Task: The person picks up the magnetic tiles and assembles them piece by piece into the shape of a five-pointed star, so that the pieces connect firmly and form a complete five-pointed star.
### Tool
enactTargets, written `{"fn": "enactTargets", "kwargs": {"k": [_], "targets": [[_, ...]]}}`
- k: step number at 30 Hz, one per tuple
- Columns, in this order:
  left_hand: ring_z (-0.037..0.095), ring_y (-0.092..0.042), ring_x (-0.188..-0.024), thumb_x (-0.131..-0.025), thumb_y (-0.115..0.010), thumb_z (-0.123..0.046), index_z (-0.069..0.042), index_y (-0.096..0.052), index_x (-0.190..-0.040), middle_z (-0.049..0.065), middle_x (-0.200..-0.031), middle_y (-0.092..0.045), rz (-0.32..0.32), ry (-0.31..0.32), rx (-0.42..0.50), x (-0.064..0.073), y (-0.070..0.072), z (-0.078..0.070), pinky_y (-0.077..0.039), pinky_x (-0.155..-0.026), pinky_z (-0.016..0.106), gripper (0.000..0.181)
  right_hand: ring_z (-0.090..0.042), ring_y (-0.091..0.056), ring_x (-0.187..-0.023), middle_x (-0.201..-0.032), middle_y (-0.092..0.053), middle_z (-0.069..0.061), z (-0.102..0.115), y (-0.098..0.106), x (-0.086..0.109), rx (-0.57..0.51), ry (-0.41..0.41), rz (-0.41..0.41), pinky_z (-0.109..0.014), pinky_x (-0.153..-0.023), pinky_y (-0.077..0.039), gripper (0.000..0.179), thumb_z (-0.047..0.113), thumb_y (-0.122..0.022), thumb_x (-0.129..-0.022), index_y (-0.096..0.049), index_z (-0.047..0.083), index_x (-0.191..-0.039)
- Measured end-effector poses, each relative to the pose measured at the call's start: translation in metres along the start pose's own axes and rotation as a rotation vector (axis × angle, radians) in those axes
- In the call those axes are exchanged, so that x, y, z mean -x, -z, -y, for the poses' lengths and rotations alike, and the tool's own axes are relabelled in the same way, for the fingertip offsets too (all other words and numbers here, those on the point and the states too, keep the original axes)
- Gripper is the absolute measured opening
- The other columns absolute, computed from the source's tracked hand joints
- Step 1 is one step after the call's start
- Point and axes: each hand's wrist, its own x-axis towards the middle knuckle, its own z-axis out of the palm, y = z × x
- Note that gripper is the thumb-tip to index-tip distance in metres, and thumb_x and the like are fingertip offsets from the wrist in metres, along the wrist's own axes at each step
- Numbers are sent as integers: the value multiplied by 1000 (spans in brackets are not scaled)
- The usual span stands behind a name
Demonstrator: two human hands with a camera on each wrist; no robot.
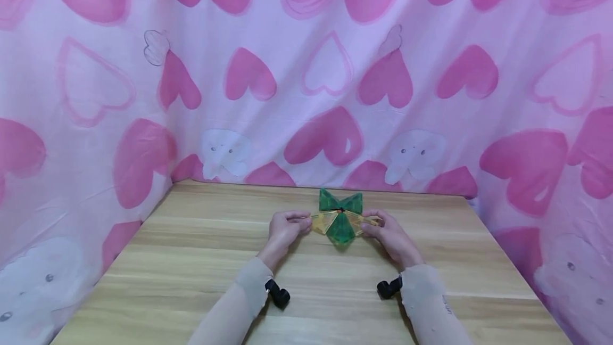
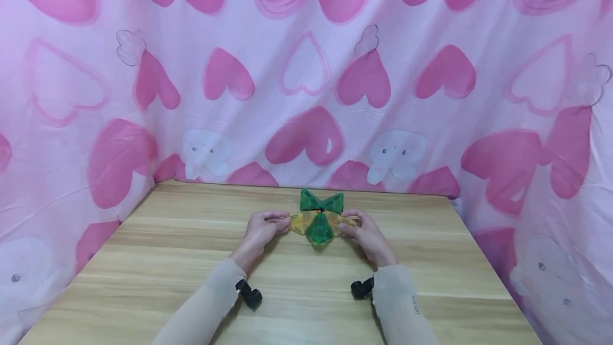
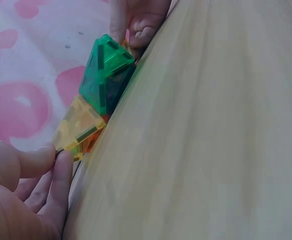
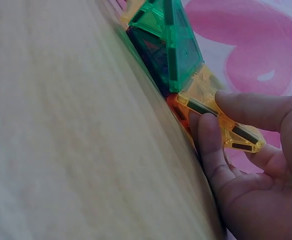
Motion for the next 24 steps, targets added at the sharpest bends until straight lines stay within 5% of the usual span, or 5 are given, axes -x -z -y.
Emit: {"fn": "enactTargets", "kwargs": {"k": [24], "targets": [[22, -80, -84, -109, -69, -2, 4, -79, -126, 22, -106, -80, 12, -6, -12, -8, -9, -1, -69, -80, 36, 21, -22, -69, -105, -126, -66, -14, 3, -2, -4, -21, -8, 4, -31, -92, -57, 45, 13, -73, -109, -56, -1, -148]]}}
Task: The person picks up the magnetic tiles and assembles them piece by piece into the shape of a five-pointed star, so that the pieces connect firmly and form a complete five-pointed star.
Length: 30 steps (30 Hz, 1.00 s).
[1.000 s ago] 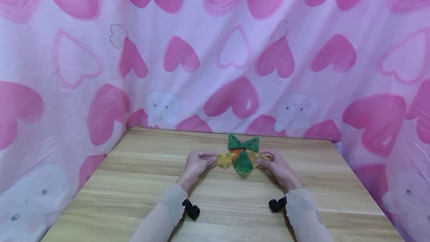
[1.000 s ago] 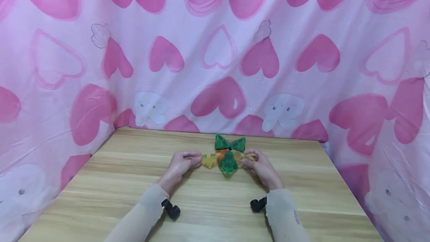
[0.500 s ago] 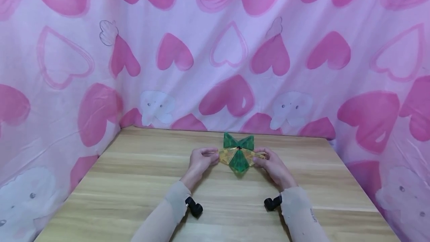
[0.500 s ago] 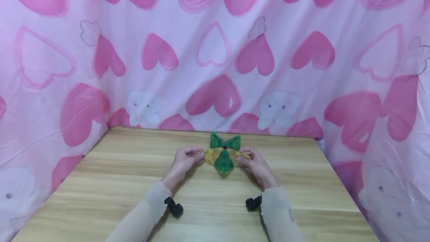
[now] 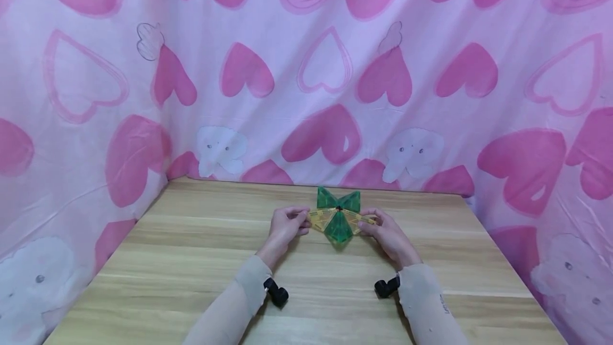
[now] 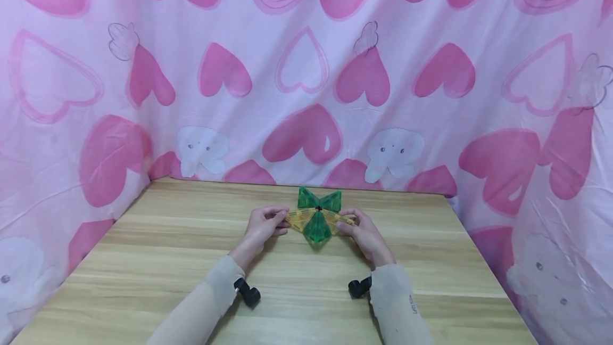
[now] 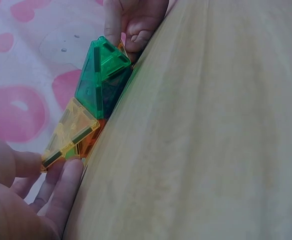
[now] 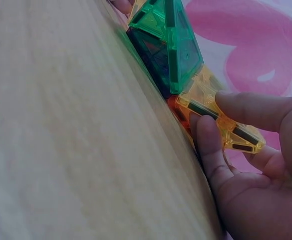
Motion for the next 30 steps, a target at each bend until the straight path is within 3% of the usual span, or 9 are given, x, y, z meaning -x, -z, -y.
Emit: {"fn": "enactTargets", "kwargs": {"k": [10, 22, 27, 30], "targets": [[23, -79, -86, -107, -72, -2, 3, -80, -124, 19, -106, -80, -8, 50, 21, 3, 3, -4, -69, -78, 36, 19, -23, -67, -105, -125, -64, -12, 1, 0, 4, 0, -13, 8, -32, -91, -54, 45, 14, -74, -108, -57, 1, -148], [19, -79, -85, -109, -71, -6, 4, -76, -131, 20, -110, -80, 33, 74, 33, 7, 3, -6, -69, -77, 35, 25, -21, -66, -103, -125, -60, -12, 2, 1, 10, 14, -25, 1, -31, -89, -56, 47, 17, -75, -108, -58, 2, -148], [26, -81, -90, -109, -74, -13, 4, -74, -136, 21, -110, -81, 14, 79, 36, 6, 5, -7, -69, -75, 36, 31, -24, -69, -110, -142, -59, -19, 2, 2, 7, 5, -16, 15, -31, -95, -57, 53, 17, -74, -109, -52, 2, -155], [29, -82, -95, -108, -76, -20, 0, -74, -136, 20, -112, -82, -33, 74, -3, 4, 9, -9, -69, -75, 35, 35, -28, -72, -112, -153, -58, -22, 4, 4, 7, 42, -33, 15, -33, -96, -57, 61, 23, -71, -112, -44, 7, -164]]}}
